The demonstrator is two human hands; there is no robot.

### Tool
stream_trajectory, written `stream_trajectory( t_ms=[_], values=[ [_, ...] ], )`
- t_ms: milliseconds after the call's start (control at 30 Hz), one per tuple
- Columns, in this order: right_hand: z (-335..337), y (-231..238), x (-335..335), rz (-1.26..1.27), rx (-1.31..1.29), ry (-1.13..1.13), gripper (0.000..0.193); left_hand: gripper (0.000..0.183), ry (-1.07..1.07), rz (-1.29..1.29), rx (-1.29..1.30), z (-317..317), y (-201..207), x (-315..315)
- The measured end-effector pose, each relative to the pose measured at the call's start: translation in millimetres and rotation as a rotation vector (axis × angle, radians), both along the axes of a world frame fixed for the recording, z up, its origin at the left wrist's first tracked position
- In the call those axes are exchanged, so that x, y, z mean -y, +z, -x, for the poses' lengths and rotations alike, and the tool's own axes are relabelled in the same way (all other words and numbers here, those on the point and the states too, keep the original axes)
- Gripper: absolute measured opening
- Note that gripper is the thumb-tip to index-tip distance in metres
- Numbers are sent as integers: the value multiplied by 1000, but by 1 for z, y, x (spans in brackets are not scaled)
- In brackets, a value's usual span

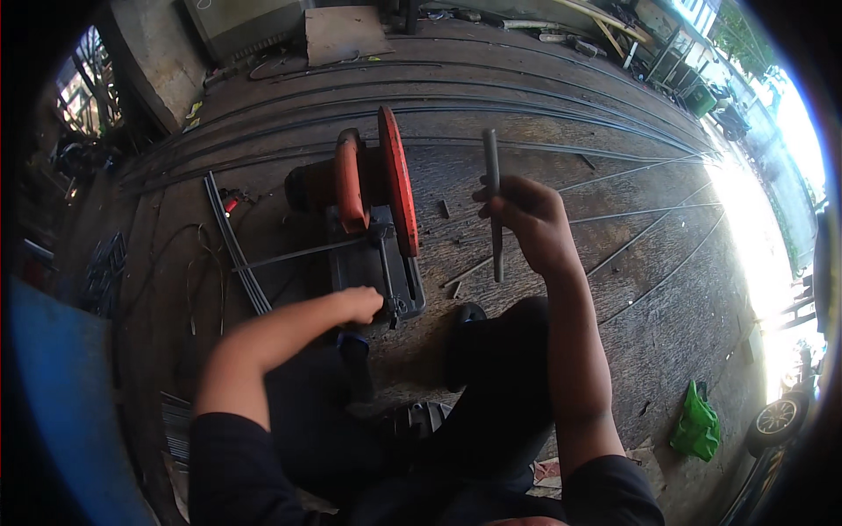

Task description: Cutting metal rods into shorter segments using a chop saw.

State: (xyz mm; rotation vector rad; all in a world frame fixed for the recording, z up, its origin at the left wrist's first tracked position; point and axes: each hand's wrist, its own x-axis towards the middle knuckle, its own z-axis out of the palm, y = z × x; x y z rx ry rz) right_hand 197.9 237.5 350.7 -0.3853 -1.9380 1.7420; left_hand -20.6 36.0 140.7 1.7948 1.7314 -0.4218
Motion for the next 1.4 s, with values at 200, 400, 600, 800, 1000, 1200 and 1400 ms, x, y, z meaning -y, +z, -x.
stream_trajectory(
  t_ms=[200, 400, 600, 800, 1000, 1200, 1400],
  values=[
    [15, 14, 16, 403, -316, -268, 31, 18, 720, -705, 950, -11, 185, -9],
    [34, 18, 44, 687, -624, -300, 37, 20, 774, -1308, 1200, -43, 233, 17],
    [38, 24, 59, 743, -724, -332, 41, 23, 691, -1402, 1260, -59, 238, 25],
    [38, 26, 63, 732, -715, -315, 30, 27, 636, -1513, 1165, -61, 233, 19],
    [36, 26, 62, 715, -718, -298, 24, 26, 605, -1537, 1248, -60, 234, 13],
    [35, 25, 59, 699, -727, -301, 22, 26, 602, -1527, 1282, -60, 234, 9],
    [34, 28, 64, 688, -728, -307, 21, 26, 594, -1540, 1254, -62, 233, 10]
  ],
)
